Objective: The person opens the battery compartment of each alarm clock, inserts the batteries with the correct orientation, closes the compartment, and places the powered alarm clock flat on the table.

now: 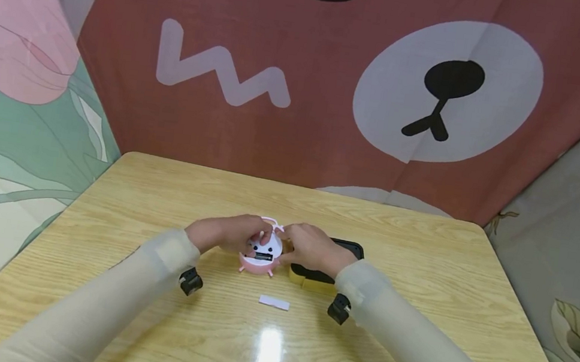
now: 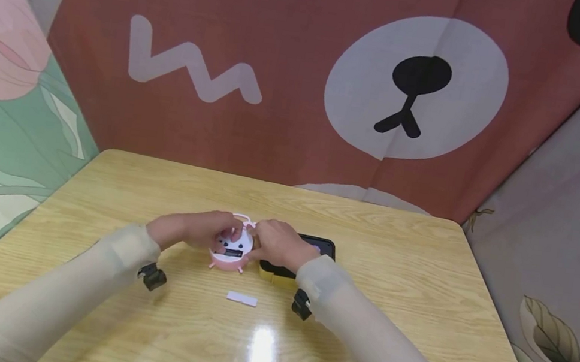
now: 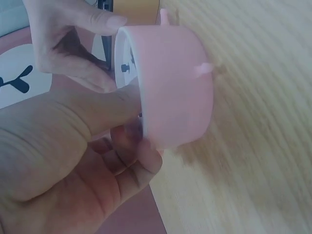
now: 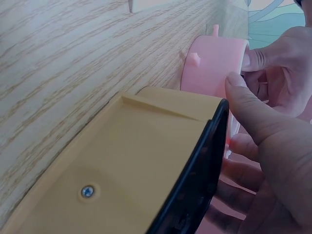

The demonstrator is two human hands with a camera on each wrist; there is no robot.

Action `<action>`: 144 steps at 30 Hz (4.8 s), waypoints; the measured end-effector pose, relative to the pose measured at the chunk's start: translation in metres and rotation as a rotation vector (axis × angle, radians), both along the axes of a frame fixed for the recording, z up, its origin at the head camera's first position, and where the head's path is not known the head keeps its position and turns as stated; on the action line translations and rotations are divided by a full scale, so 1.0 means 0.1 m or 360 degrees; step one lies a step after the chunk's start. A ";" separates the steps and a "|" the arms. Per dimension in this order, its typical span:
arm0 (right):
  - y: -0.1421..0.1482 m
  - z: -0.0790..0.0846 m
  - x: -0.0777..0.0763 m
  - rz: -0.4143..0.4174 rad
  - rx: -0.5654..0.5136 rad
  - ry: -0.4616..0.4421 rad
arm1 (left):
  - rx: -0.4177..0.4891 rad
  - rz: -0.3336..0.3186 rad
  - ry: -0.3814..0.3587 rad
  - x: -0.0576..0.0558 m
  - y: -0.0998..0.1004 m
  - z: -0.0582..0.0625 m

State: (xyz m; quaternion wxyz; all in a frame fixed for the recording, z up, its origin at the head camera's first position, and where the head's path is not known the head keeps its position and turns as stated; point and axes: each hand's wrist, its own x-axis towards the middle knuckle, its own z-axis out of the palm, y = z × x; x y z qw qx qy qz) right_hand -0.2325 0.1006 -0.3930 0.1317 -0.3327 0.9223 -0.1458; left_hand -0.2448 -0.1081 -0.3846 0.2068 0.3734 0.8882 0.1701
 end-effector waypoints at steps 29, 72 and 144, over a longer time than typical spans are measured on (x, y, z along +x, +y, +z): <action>0.01 -0.01 0.01 -0.0061 0.0023 -0.0025 | 0.0064 0.0455 0.0341 0.15 -0.24 -0.06; 0.04 -0.07 0.05 0.0000 -0.0023 0.0103 | -0.0127 0.0395 0.0171 0.22 -0.23 -0.09; 0.11 -0.31 0.99 0.0522 0.0370 0.1051 | -0.0024 0.0383 0.0032 0.24 -0.25 -0.11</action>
